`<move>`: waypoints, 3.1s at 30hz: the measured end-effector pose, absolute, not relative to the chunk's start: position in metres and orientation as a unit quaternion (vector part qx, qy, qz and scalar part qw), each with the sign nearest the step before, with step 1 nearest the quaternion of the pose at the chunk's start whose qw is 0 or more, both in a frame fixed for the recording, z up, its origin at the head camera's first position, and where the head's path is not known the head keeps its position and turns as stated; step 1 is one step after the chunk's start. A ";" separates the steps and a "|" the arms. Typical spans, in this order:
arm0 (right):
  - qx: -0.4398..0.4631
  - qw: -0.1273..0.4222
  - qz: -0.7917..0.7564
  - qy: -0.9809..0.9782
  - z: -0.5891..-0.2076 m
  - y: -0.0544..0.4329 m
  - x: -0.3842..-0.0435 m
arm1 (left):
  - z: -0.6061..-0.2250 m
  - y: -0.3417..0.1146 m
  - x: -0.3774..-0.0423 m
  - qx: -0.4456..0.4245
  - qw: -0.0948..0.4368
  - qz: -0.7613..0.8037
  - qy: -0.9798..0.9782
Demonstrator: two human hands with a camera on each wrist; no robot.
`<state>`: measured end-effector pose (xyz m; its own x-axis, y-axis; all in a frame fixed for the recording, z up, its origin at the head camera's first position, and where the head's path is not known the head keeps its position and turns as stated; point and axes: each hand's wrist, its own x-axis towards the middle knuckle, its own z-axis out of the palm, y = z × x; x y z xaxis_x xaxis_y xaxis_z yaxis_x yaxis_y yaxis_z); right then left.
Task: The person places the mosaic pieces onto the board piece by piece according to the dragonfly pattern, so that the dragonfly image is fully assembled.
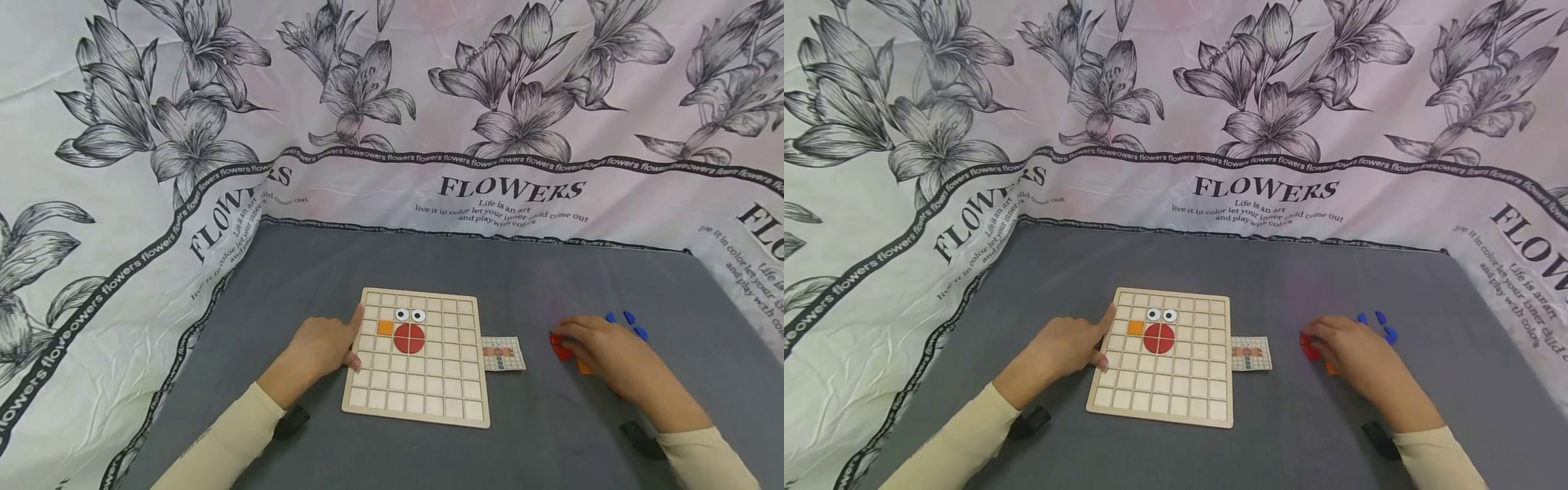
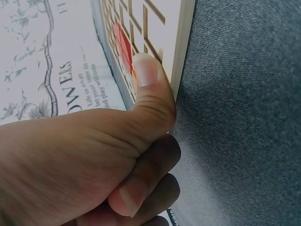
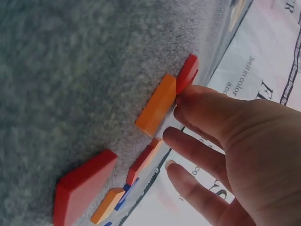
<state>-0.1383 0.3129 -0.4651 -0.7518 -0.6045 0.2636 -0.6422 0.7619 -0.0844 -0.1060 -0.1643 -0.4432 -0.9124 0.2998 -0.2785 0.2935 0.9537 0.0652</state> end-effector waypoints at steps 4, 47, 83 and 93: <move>0.340 0.136 0.082 -0.927 -0.465 0.310 -0.141 | -0.443 -0.165 -0.106 0.150 0.144 0.011 0.978; 0.455 0.102 0.160 -0.870 -0.430 0.136 -0.159 | -0.443 -0.162 -0.110 0.155 0.139 -0.009 0.978; 0.490 0.078 0.118 -0.860 -0.453 0.030 -0.166 | -0.444 -0.167 -0.111 0.155 0.152 -0.023 0.976; 0.479 0.081 0.074 -0.871 -0.454 0.017 -0.167 | -0.444 -0.171 -0.110 0.161 0.136 -0.019 0.977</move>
<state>-0.1668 0.0175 -0.4539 -0.5271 -0.8228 0.2125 -0.8468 0.5295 -0.0504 -0.1101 -0.1711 -0.4440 -0.9112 0.3091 -0.2722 0.3194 0.9476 0.0066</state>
